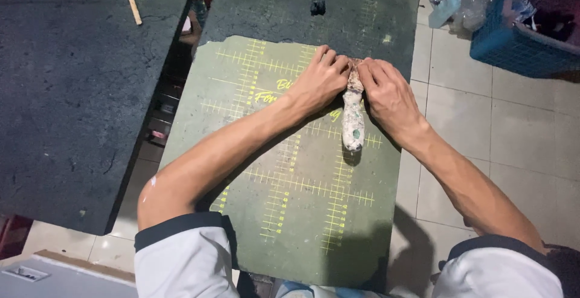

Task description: Using a handheld scraper to remove adhesive or ink residue from a screen printing board

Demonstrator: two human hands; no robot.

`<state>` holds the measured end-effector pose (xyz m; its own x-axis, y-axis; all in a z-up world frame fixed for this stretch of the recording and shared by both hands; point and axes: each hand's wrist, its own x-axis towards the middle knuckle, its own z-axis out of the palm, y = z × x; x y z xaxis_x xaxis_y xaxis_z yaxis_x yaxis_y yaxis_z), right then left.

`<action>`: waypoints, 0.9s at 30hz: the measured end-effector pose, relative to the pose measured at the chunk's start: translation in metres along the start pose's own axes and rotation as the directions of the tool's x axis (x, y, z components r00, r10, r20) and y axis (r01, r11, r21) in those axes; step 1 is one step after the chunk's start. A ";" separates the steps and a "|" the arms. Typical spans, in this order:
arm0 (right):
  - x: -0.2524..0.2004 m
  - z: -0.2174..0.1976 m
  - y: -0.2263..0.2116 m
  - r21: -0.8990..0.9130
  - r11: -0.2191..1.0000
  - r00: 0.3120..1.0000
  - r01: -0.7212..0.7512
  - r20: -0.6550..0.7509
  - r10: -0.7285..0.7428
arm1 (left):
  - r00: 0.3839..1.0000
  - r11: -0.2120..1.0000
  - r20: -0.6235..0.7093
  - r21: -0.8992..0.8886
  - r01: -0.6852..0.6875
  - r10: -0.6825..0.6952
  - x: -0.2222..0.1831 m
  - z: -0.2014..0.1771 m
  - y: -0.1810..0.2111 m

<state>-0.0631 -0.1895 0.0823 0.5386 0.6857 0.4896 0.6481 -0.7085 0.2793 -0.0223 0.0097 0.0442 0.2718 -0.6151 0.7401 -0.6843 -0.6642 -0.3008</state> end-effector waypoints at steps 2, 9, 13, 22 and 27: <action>0.005 -0.008 -0.002 0.035 0.999 1.000 0.000 0.001 0.000 | 1.000 1.000 0.007 -0.007 0.004 -0.004 0.002 -0.004 0.000; 0.012 -0.030 -0.015 0.090 0.995 0.997 -0.032 -0.060 0.037 | 0.997 0.997 0.038 -0.022 0.068 -0.067 0.014 -0.037 -0.001; 0.000 -0.014 -0.005 0.142 0.989 0.993 -0.049 -0.095 0.063 | 1.000 1.000 -0.020 -0.028 0.014 -0.014 0.016 -0.049 -0.002; -0.005 0.006 0.004 0.051 0.999 1.000 -0.007 -0.023 0.009 | 1.000 1.000 -0.013 -0.016 0.012 -0.012 0.001 -0.002 -0.002; 0.001 -0.006 -0.003 0.058 0.998 1.000 -0.025 -0.005 0.025 | 0.999 0.999 0.013 0.000 0.033 -0.033 0.007 -0.015 0.002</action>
<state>-0.0678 -0.1880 0.0874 0.5522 0.6666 0.5007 0.6645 -0.7146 0.2186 -0.0320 0.0107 0.0584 0.3028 -0.5985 0.7417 -0.6752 -0.6840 -0.2763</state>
